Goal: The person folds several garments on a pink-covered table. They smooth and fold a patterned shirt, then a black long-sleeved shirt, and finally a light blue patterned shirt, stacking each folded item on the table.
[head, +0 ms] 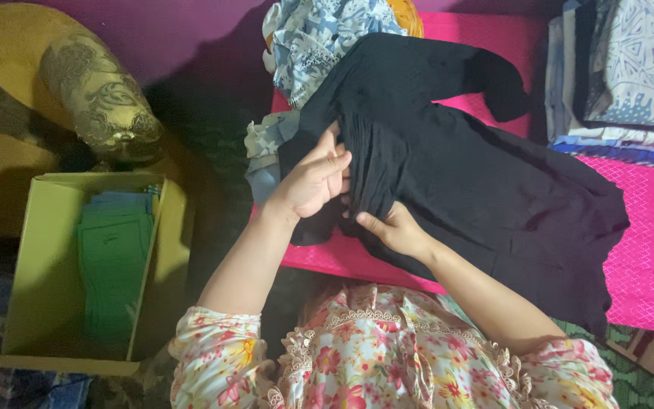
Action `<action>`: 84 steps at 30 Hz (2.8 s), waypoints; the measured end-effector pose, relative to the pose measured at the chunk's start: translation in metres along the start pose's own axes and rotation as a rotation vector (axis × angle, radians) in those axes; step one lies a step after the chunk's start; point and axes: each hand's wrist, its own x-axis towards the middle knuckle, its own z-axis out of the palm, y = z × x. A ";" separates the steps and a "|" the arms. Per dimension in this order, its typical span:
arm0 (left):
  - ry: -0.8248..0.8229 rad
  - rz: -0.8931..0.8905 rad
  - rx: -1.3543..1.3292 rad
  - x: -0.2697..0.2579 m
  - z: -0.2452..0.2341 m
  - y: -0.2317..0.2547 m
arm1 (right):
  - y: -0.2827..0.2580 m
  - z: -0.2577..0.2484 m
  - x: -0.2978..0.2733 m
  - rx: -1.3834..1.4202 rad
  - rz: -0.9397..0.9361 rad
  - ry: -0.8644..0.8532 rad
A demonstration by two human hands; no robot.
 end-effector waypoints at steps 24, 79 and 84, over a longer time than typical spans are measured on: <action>0.233 -0.289 1.667 -0.036 -0.074 -0.030 | -0.199 -0.122 -0.015 -0.094 0.207 0.207; 0.091 0.152 1.878 -0.019 -0.030 -0.057 | 0.009 -0.215 -0.295 -0.469 0.441 0.939; 0.103 0.187 1.895 -0.008 -0.022 -0.064 | -0.004 -0.197 -0.276 -1.092 0.415 1.026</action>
